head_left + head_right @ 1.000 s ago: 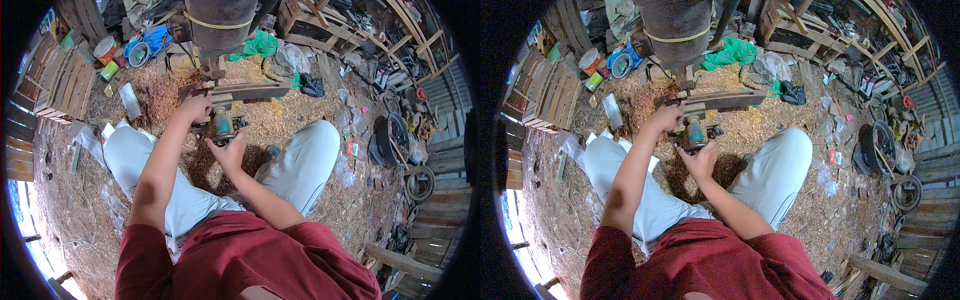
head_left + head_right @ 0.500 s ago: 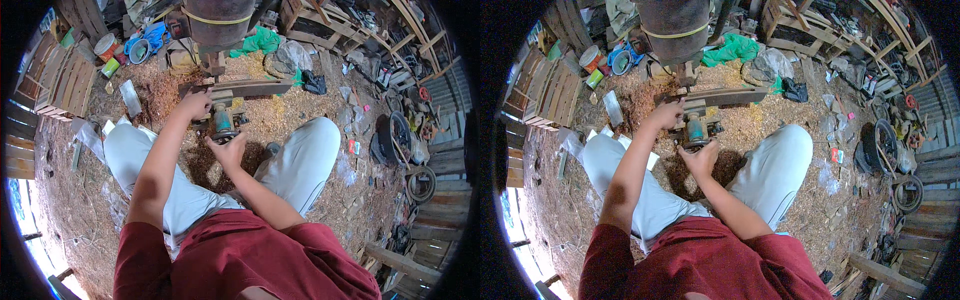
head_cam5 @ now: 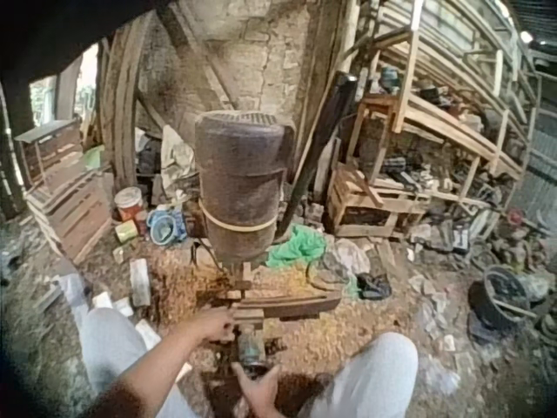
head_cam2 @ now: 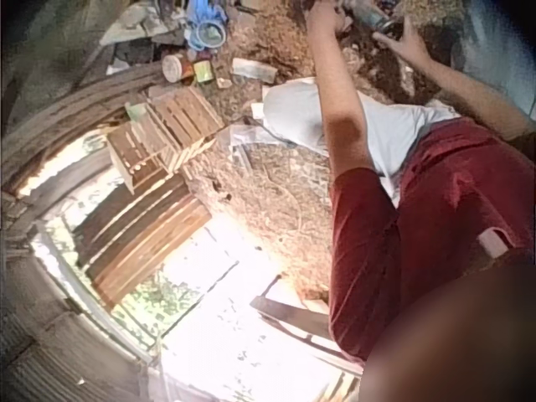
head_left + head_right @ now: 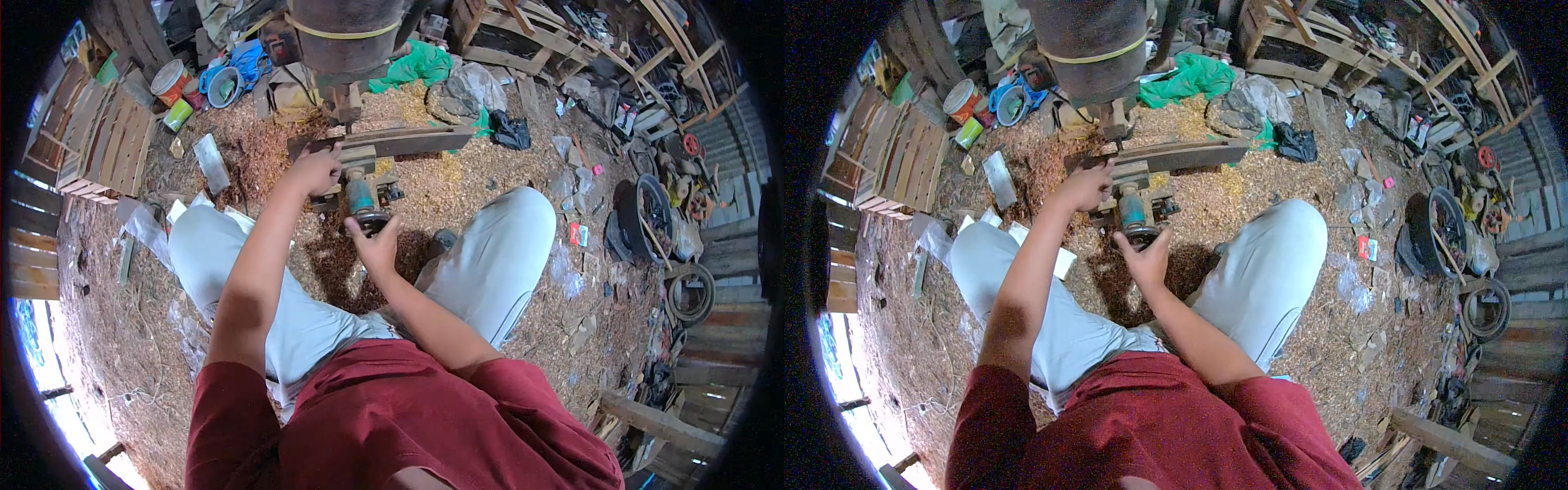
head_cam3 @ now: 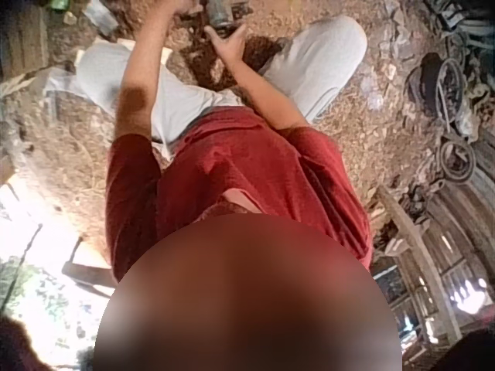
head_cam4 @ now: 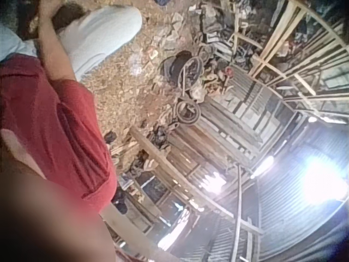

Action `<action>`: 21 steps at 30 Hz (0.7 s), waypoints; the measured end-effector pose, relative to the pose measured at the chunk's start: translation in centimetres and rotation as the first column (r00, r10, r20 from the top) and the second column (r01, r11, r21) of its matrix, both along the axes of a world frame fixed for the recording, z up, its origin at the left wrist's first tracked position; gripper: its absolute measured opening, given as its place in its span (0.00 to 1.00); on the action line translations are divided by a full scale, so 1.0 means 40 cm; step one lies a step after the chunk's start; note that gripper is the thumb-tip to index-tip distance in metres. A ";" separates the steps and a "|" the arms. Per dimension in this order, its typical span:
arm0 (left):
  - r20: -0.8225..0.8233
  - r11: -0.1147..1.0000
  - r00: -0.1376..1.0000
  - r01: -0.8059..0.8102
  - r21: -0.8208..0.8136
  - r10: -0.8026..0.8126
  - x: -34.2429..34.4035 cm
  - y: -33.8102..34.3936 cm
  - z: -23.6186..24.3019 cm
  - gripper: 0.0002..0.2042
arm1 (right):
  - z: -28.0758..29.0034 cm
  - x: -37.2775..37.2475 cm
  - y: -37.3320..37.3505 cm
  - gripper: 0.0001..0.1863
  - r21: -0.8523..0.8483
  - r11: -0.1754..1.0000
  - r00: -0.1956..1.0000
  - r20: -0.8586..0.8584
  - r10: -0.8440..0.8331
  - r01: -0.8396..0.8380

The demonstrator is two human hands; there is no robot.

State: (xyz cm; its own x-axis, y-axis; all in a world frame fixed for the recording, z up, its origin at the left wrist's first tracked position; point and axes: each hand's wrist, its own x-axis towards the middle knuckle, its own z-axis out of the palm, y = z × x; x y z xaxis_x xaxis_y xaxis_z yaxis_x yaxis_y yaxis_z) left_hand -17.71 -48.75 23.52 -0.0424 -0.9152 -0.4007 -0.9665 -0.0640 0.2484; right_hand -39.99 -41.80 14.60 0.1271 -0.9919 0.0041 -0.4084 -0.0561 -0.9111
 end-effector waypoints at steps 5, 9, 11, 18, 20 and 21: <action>0.002 1.000 1.000 0.016 -0.014 -0.016 -0.002 0.005 0.006 0.07 | -0.059 0.019 -0.045 0.34 0.272 0.935 0.952 0.142 -0.271 0.226; 0.005 0.995 1.000 -0.005 -0.099 0.006 0.006 0.028 -0.006 0.05 | -0.077 -0.003 -0.070 0.39 0.317 0.871 0.895 0.121 -0.430 0.376; 0.001 0.991 1.000 -0.003 -0.135 0.003 0.012 0.048 -0.021 0.01 | -0.098 -0.049 -0.117 0.40 0.575 0.758 0.844 0.203 -0.496 0.307; 0.083 0.978 0.997 0.009 -0.208 0.009 -0.021 0.051 -0.057 0.02 | -0.129 -0.043 -0.120 0.37 0.554 0.820 0.883 0.299 -0.361 0.148; 0.077 0.975 0.997 0.021 -0.221 -0.004 -0.039 0.038 -0.044 0.03 | -0.147 -0.061 -0.135 0.48 0.675 0.724 0.653 0.612 -0.446 -0.138; 0.074 0.972 0.997 0.041 -0.232 -0.024 -0.050 0.020 -0.038 0.03 | -0.179 -0.079 -0.156 0.48 0.668 0.733 0.648 0.615 -0.449 -0.127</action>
